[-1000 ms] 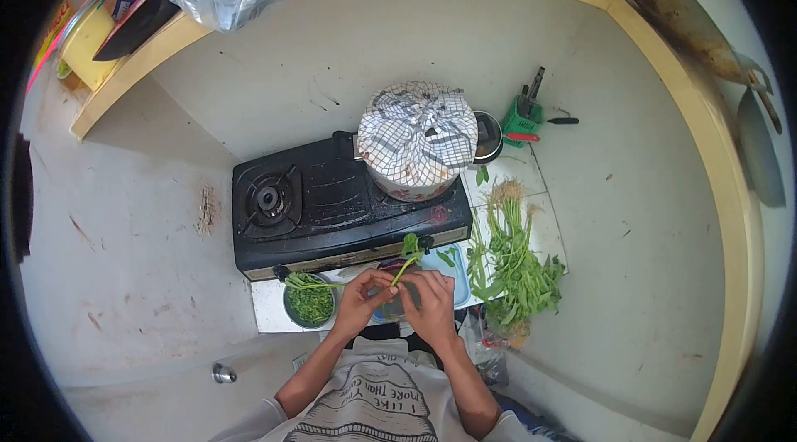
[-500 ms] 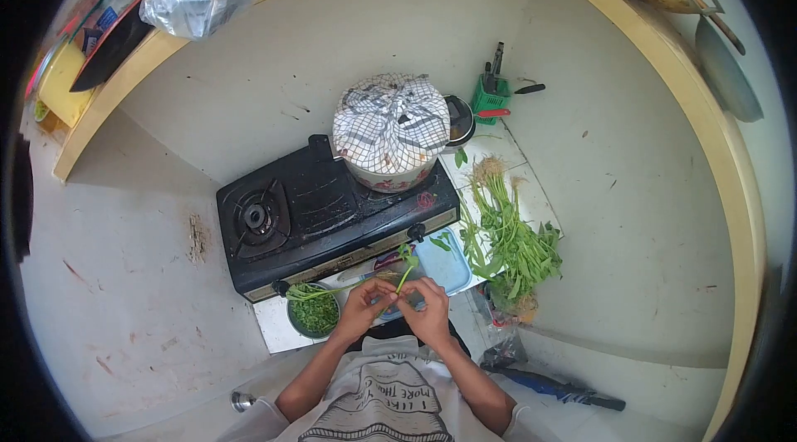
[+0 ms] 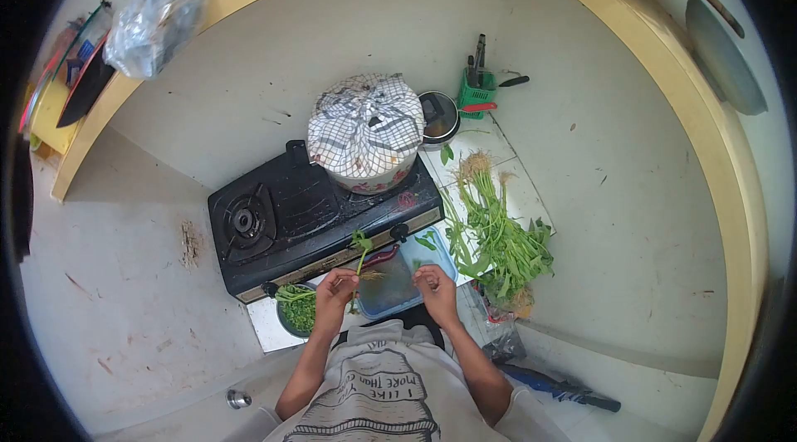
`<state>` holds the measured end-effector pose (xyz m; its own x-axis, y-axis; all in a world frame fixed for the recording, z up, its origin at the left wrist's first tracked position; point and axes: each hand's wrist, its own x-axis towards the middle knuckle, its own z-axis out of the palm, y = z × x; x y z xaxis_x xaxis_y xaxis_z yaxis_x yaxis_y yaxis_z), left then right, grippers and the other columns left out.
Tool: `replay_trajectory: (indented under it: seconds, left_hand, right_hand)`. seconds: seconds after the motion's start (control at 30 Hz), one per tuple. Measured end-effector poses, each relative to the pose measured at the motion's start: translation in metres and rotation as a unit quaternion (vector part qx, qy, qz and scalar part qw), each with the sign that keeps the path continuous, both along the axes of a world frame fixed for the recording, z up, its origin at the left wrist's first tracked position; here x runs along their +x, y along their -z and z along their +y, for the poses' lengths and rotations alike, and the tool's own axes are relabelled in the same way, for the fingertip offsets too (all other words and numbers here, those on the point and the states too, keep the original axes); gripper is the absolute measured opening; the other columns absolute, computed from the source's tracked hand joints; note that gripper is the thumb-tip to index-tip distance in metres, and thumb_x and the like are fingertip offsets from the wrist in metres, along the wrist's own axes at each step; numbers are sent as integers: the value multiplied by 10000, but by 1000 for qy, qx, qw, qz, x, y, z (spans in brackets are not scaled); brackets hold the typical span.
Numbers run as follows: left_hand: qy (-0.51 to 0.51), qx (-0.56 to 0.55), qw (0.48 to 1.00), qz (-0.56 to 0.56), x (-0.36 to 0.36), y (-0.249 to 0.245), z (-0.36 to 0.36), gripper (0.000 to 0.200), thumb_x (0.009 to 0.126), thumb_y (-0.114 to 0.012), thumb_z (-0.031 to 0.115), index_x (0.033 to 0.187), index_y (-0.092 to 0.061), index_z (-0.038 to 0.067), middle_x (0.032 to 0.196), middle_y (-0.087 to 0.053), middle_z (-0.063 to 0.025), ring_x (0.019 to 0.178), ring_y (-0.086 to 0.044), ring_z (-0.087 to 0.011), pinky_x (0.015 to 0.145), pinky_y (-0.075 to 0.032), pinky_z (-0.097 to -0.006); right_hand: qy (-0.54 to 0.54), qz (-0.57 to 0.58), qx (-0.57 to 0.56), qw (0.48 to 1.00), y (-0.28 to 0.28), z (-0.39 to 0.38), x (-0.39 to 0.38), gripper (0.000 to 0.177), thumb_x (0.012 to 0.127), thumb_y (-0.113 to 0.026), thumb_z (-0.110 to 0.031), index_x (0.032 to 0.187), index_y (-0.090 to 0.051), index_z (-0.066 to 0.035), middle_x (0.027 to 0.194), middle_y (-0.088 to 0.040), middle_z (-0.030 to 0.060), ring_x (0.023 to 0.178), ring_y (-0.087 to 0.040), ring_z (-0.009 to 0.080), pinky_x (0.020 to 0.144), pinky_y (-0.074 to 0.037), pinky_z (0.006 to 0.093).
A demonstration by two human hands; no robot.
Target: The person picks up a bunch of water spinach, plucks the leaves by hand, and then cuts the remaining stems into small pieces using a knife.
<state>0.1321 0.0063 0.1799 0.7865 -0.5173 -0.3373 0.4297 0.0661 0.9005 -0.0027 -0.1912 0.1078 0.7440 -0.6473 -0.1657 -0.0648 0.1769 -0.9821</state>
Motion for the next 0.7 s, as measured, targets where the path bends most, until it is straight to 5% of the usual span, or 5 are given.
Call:
replay_trajectory:
  seconds: [0.23, 0.37, 0.47, 0.6, 0.7]
  left_hand:
    - [-18, 50, 999, -6, 0, -7, -16, 112, 979, -703, 139, 1067, -669, 81, 925, -637, 37, 840, -584, -53, 762, -505, -267]
    - [-60, 50, 997, 10, -14, -9, -22, 140, 980, -695, 129, 1110, -675, 79, 968, -639, 35, 867, -584, -64, 774, -501, -273]
    - [-73, 49, 996, 31, -27, -4, -24, 169, 985, -683, 111, 1149, -679, 73, 987, -638, 28, 898, -589, -77, 793, -503, -286]
    - [-96, 36, 993, 62, -37, -9, -26, 191, 998, -655, 89, 1186, -655, 54, 1025, -667, -7, 925, -611, -103, 816, -520, -306]
    - [-102, -6, 992, 68, -36, -14, -30, 190, 1009, -644, 89, 1190, -649, 29, 1055, -705, -44, 878, -630, -100, 785, -546, -265]
  right_hand:
    - [-61, 97, -213, 970, 45, -68, 10, 194, 909, -583, 87, 1066, -643, -10, 906, -743, 65, 756, -696, 120, 682, -521, 272]
    - [-39, 88, -165, 982, 45, -88, 29, 204, 911, -571, 102, 1051, -641, -28, 896, -751, 64, 773, -709, 118, 684, -533, 274]
    - [-34, 87, -224, 970, 89, -101, 29, 181, 893, -612, 35, 1058, -640, -35, 887, -751, 152, 773, -739, 281, 683, -572, 391]
    - [-164, 218, -367, 889, 109, -111, 14, 126, 906, -679, -96, 1021, -676, -44, 840, -743, 147, 803, -743, 309, 725, -585, 435]
    - [-190, 303, -398, 845, 74, -103, 13, 167, 907, -704, -176, 1029, -697, -62, 775, -729, 160, 779, -730, 357, 708, -576, 459]
